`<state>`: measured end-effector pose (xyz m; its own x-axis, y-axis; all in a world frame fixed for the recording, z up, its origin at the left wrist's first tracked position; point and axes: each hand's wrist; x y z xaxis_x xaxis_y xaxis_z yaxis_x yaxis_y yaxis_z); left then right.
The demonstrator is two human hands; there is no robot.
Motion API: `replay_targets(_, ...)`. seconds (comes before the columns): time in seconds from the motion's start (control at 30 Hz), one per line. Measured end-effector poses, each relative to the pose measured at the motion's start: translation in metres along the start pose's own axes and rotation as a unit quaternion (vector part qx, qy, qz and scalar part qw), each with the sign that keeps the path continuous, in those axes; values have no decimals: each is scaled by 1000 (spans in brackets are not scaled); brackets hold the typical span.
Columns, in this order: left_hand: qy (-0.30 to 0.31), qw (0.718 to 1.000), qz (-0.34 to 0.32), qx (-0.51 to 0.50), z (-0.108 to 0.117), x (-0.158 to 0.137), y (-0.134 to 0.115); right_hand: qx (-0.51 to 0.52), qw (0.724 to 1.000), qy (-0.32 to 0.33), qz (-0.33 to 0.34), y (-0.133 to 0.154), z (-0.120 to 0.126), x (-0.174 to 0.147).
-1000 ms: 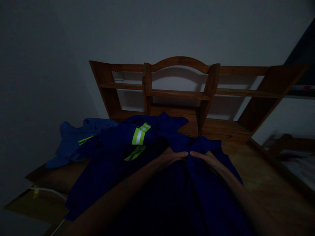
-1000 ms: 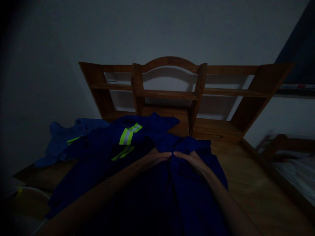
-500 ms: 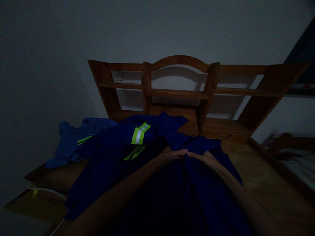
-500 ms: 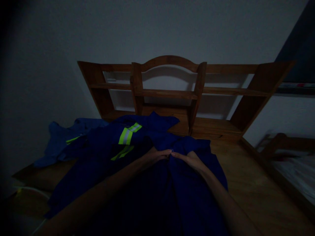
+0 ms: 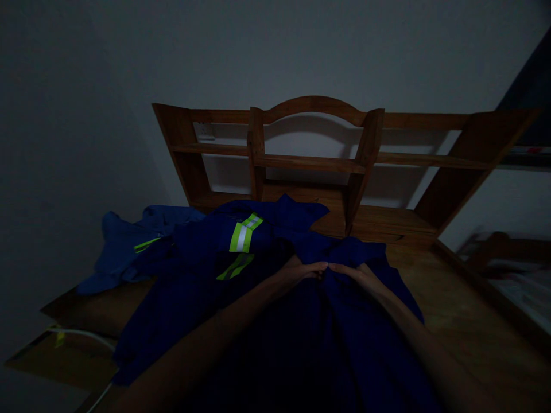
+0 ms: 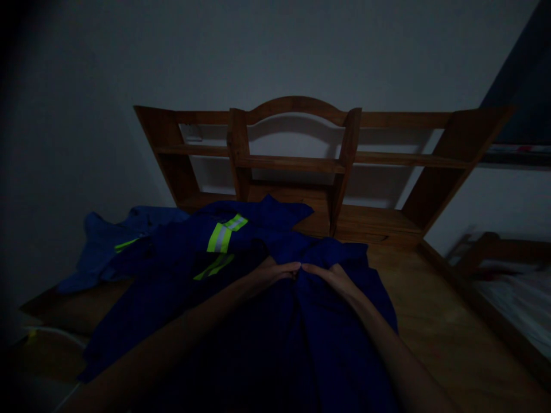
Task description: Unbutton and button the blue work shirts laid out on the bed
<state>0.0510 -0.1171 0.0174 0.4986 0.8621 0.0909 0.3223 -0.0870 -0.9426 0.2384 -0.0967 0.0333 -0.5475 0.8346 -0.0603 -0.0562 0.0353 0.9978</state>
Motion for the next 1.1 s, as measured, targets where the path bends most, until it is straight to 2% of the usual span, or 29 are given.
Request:
replay_targets(0.2,-20,1000,-19,13,4,3,1,7,1000,10,1,2,-2,1)
replay_targets(0.33,-30,999,2,22,8,6,3,-7,1000,17,10,1,-3,2)
replay_targets(0.5,-43,994,7,97,13,9,8,-39,999,-12,27,3,-4,1)
replay_targets(0.6,-46,985,-9,167,12,7,9,-61,998,-21,30,4,-4,1)
replay_targets(0.7,-40,979,-27,196,9,5,7,-84,996,-18,40,3,-3,2)
replay_targets(0.83,-39,980,-37,193,5,4,4,-125,990,-37,60,-1,-1,5)
replay_targets(1.0,-30,992,-2,125,4,4,2,-150,986,-63,32,-3,5,5)
replay_targets(1.1,-17,995,-9,95,3,3,1,-133,989,-53,33,-3,6,5)
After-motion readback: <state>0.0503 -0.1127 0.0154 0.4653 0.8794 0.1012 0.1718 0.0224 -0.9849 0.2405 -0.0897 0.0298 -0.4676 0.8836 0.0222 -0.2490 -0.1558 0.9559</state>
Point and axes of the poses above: each hand's wrist, its own x-axis towards the middle knuckle, its own z-axis out of the back of the hand, y = z × x, and after that the axes turned 14 degrees about y, right-handed
